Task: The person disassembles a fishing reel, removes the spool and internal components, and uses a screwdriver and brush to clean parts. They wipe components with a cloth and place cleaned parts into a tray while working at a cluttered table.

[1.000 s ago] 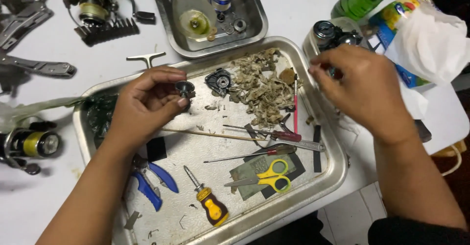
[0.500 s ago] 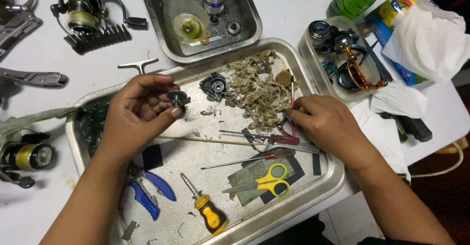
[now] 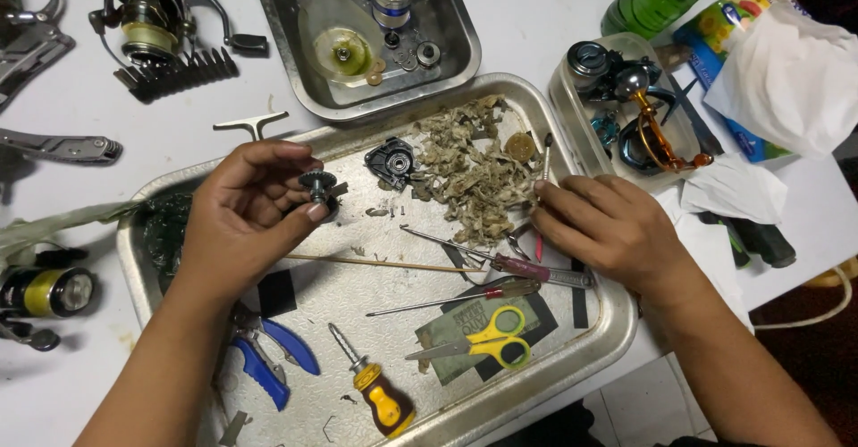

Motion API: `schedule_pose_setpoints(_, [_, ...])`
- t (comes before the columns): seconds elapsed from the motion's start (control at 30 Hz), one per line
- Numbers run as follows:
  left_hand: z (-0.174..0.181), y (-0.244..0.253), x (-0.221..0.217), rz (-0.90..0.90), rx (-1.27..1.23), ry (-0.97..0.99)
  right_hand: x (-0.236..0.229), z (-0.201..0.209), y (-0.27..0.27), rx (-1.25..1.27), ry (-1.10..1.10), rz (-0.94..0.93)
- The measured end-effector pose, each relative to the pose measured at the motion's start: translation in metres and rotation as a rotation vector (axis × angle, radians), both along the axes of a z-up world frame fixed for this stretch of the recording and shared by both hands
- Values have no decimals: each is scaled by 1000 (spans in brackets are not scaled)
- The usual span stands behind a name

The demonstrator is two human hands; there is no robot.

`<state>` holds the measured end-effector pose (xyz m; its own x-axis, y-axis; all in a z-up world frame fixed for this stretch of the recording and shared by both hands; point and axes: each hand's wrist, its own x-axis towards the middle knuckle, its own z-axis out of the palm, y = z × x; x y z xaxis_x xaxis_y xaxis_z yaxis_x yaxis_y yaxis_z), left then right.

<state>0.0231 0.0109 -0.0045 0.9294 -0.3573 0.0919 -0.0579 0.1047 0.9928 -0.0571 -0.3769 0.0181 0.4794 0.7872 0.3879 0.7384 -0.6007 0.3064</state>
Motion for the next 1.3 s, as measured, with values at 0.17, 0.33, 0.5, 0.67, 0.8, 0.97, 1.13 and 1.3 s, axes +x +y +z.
schedule_pose_setpoints(0.17, [3, 0, -1, 24, 39, 18, -2, 6, -4, 52, 6, 61])
schedule_pose_setpoints(0.33, [2, 0, 0, 16, 32, 12, -8, -5, -16, 93, -18, 132])
schedule_pose_setpoints(0.5, [1, 0, 0, 17, 23, -3, -6, -49, -51, 309, -90, 282])
schedule_pose_setpoints(0.67, [2, 0, 0, 18, 42, -12, -6, -24, -14, 801, 62, -55])
schedule_pose_setpoints(0.8, [4, -2, -1, 11, 54, -21, 10, 7, 30, 1074, 332, -430])
schedule_pose_setpoints(0.97, [11, -4, -4, 10, 151, -40, 24, 0, 32, 948, 368, -542])
schedule_pose_setpoints(1.13, [16, -5, -5, -1, 206, -58, 28, -14, 27, 858, 371, -578])
schedule_pose_setpoints(1.3, [10, -5, -5, 25, 184, -59, 30, -16, 26, 688, 293, -523])
